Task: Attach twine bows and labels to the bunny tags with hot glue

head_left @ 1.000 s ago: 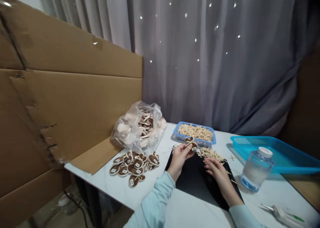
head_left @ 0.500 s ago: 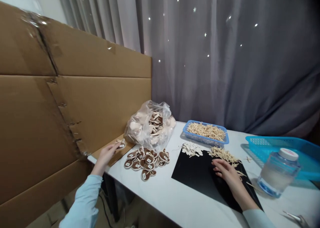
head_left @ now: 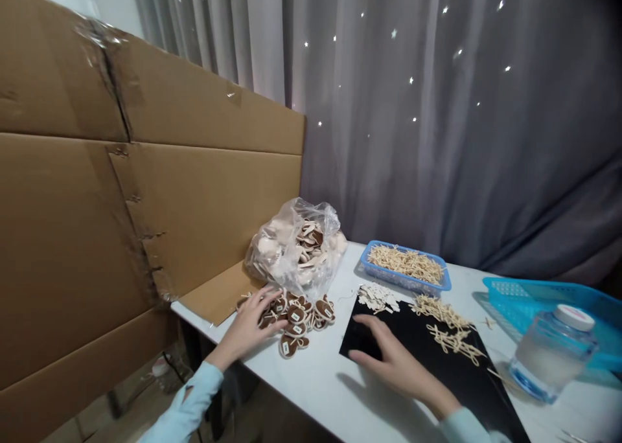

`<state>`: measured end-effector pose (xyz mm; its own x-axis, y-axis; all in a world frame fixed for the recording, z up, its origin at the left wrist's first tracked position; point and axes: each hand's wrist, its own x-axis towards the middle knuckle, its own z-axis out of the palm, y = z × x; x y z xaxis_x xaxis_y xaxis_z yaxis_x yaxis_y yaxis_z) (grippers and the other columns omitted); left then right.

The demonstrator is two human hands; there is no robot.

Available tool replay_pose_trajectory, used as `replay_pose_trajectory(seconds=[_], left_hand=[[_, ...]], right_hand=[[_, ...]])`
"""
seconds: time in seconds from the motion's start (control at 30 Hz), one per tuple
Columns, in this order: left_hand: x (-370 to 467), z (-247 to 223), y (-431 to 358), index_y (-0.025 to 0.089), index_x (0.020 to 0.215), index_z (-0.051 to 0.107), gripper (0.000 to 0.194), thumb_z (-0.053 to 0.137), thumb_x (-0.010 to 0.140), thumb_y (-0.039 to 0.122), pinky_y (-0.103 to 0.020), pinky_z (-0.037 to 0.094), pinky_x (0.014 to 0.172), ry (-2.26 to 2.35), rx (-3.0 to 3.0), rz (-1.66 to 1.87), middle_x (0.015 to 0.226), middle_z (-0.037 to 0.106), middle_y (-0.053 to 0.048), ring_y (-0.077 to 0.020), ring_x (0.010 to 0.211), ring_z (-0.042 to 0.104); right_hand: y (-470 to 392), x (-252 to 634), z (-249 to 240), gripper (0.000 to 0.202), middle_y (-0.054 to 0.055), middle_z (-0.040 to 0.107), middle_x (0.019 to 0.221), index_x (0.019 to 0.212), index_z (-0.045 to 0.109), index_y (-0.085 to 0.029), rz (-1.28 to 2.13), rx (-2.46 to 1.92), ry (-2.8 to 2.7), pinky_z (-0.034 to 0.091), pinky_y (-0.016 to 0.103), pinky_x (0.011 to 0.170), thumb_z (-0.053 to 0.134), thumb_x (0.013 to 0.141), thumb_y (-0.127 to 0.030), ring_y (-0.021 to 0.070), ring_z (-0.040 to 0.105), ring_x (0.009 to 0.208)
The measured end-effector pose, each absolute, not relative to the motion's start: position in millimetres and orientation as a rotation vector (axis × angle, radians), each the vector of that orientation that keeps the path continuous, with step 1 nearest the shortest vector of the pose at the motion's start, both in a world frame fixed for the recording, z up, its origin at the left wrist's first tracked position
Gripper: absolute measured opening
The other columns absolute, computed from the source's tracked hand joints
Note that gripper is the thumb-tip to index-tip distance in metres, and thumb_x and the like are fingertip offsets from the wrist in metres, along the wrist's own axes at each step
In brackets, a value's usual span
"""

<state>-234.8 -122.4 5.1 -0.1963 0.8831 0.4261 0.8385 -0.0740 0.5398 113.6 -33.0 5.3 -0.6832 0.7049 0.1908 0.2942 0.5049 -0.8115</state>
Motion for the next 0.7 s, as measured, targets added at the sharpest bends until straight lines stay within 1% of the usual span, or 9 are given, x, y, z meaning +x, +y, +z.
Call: replay_pose_trajectory(seconds=[0.07, 0.13, 0.23, 0.33, 0.4, 0.47, 0.53, 0.6, 0.7], left_hand=[[-221.5, -2.0, -119.4, 0.029, 0.137, 0.051, 0.07, 0.066, 0.075, 0.058, -0.05, 0.034, 0.109, 2.11, 2.059, 0.998, 0.144, 0.048, -0.011, -0.0337, 0.132, 0.043], [-213.7, -7.6, -117.4, 0.027, 0.139, 0.048, 0.075, 0.066, 0.074, 0.061, -0.051, 0.035, 0.109, 2.118, 2.12, 0.939, 0.142, 0.049, -0.013, -0.035, 0.132, 0.042], [-208.6, -11.3, -118.9, 0.028, 0.136, 0.052, 0.077, 0.07, 0.069, 0.062, -0.052, 0.036, 0.108, 2.03, 2.202, 0.876, 0.141, 0.049, -0.013, -0.0364, 0.132, 0.042], [-206.2, -11.2, -122.3, 0.03, 0.134, 0.052, 0.081, 0.074, 0.063, 0.062, -0.054, 0.033, 0.11, 1.965, 2.221, 0.835, 0.146, 0.042, -0.013, -0.0385, 0.136, 0.036], [-205.1, -10.4, -122.6, 0.03, 0.136, 0.05, 0.086, 0.074, 0.061, 0.065, -0.058, 0.029, 0.112, 1.947, 2.211, 0.805, 0.153, 0.032, -0.015, -0.042, 0.141, 0.026], [-205.3, -8.6, -121.0, 0.028, 0.141, 0.043, 0.099, 0.074, 0.057, 0.068, -0.061, 0.025, 0.112, 1.917, 2.204, 0.785, 0.159, 0.018, -0.017, -0.045, 0.144, 0.017], [-208.1, -4.5, -118.4, 0.024, 0.146, 0.034, 0.114, 0.076, 0.051, 0.071, -0.062, 0.022, 0.113, 1.881, 2.197, 0.739, 0.161, 0.009, -0.021, -0.0459, 0.145, 0.011], [-213.7, 3.0, -115.7, 0.021, 0.149, 0.026, 0.126, 0.076, 0.045, 0.073, -0.062, 0.017, 0.114, 1.841, 2.18, 0.63, 0.161, 0.005, -0.023, -0.045, 0.146, 0.005], [-223.3, 18.0, -110.4, 0.022, 0.152, 0.018, 0.14, 0.078, 0.037, 0.074, -0.064, 0.011, 0.114, 1.75, 2.141, 0.378, 0.161, 0.005, -0.023, -0.0447, 0.145, -0.002]], right_hand=[[-32.2, 71.2, 12.5, 0.084, 0.016, 0.037, 0.149, 0.145, 0.034, -0.017, 1.106, -0.847, -2.277, 0.026, 0.046, 0.115, 0.063, 0.079, -0.06, 0.031, 0.032, 0.139], [-25.8, 34.3, 15.0, 0.094, 0.019, 0.035, 0.148, 0.145, 0.033, -0.013, 1.072, -0.837, -2.285, 0.025, 0.047, 0.114, 0.067, 0.074, -0.062, 0.0337, 0.03, 0.139], [-18.5, 1.9, 11.0, 0.084, 0.018, 0.051, 0.132, 0.131, 0.052, -0.012, 1.107, -0.792, -2.343, 0.035, 0.046, 0.108, 0.074, 0.066, -0.061, 0.0341, 0.046, 0.125], [-21.0, -3.5, 3.4, 0.077, 0.014, 0.052, 0.129, 0.123, 0.058, -0.015, 1.118, -0.752, -2.377, 0.036, 0.043, 0.107, 0.077, 0.063, -0.06, 0.032, 0.048, 0.123], [-24.8, 0.2, -0.1, 0.095, 0.015, 0.044, 0.14, 0.136, 0.047, -0.016, 1.144, -0.756, -2.379, 0.032, 0.043, 0.111, 0.08, 0.058, -0.061, 0.0321, 0.04, 0.132], [-27.5, 4.3, 0.1, 0.125, 0.017, 0.028, 0.152, 0.149, 0.024, -0.016, 1.184, -0.794, -2.391, 0.023, 0.045, 0.116, 0.083, 0.049, -0.062, 0.0335, 0.026, 0.141], [-29.0, 6.9, 4.9, 0.147, 0.02, 0.009, 0.159, 0.154, 0.005, -0.013, 1.194, -0.852, -2.449, 0.012, 0.047, 0.12, 0.086, 0.041, -0.062, 0.0352, 0.008, 0.147], [-30.6, 8.3, 13.2, 0.155, 0.021, -0.004, 0.16, 0.154, -0.002, -0.011, 1.146, -0.901, -2.554, 0.005, 0.05, 0.12, 0.086, 0.037, -0.062, 0.0367, -0.004, 0.147], [-34.0, 7.7, 25.5, 0.156, 0.02, -0.009, 0.16, 0.154, -0.003, -0.015, 1.019, -0.947, -2.694, 0.001, 0.06, 0.116, 0.086, 0.035, -0.063, 0.0419, -0.009, 0.145]])
